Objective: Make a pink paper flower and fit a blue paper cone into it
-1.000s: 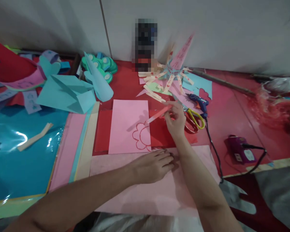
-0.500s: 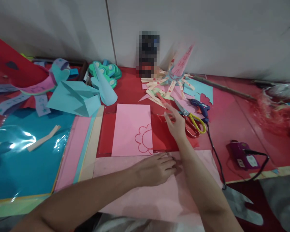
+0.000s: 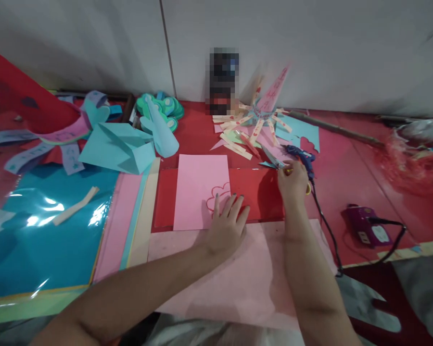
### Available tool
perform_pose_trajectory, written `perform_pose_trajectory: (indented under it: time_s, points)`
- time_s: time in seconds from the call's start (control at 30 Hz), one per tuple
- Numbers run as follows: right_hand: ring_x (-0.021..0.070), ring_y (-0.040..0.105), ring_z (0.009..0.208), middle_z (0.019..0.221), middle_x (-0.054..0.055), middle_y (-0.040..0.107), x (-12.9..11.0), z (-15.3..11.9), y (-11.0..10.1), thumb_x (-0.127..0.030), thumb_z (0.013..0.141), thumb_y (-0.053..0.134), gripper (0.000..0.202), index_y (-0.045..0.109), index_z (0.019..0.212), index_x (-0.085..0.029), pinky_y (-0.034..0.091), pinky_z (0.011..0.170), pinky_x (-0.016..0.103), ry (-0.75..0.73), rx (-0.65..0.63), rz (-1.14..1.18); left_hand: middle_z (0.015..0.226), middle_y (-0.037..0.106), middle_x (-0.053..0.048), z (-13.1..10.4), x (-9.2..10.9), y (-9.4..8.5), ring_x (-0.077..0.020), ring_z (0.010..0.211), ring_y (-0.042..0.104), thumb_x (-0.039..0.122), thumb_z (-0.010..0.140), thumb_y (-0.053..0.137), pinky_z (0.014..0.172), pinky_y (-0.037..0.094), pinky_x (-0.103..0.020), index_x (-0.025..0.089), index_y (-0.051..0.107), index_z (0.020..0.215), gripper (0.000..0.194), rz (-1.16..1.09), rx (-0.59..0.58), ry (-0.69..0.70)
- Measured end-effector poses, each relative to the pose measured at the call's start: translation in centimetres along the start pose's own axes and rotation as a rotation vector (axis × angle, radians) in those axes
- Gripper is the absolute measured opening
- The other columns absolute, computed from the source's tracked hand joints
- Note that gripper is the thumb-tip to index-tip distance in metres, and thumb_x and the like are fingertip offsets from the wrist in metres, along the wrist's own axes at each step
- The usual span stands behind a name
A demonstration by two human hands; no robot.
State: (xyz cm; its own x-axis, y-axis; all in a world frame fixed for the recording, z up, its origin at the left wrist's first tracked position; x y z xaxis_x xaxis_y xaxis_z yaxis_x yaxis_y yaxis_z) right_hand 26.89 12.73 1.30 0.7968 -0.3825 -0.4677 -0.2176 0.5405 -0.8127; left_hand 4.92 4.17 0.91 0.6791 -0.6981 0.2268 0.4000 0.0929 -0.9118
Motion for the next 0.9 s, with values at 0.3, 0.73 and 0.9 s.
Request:
perform_pose_trajectory:
  time_s: [0.3,0.73,0.9]
  points:
    - [0.0211,0.056,0.073,0.072,0.005,0.061,0.7,0.1,0.2,-0.022,0.067,0.053,0.023,0.064,0.088,-0.018,0.044,0.072,0.034,0.062,-0.151,0.040,0.148,0.030,-0.017,0.3,-0.5,0.8,-0.0313,0.132,0.036,0.026,0.094,0.032,0.106,0.029,-0.059,0.015,0.038,0.138,0.046,0.051,-0.120,-0.059]
    - [0.0294,0.053,0.094,0.090,0.016,0.060,0.9,-0.6,-0.8,-0.024,0.072,0.050,0.033,0.065,0.099,-0.012,0.041,0.084,0.042,0.046,-0.115,-0.131,0.147,0.033,-0.017,0.9,-1.5,1.0,-0.0302,0.134,0.034,0.026,0.092,0.036,0.108,0.029,-0.049,0.013,0.040,0.136,0.046,0.038,-0.106,-0.082]
    - [0.0263,0.055,0.090,0.097,0.013,0.060,2.8,-0.8,-0.2,-0.020,0.070,0.046,0.046,0.058,0.115,-0.017,0.042,0.082,0.040,-0.008,-0.265,-0.083,0.145,0.035,-0.017,1.0,-1.8,1.2,-0.0300,0.132,0.037,0.026,0.092,0.038,0.108,0.030,-0.047,0.017,0.043,0.134,0.043,0.015,-0.122,-0.035]
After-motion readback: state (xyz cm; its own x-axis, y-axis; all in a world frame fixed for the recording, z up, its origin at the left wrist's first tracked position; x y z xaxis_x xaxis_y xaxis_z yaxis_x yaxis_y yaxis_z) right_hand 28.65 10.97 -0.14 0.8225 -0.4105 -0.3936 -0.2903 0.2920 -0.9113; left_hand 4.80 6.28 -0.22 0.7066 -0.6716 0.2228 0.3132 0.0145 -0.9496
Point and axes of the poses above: each hand's wrist, its own z-axis towards the middle knuckle, its own y-axis out of the palm, x = y × z, the point moved 6 cm from there along z, towards the middle knuckle
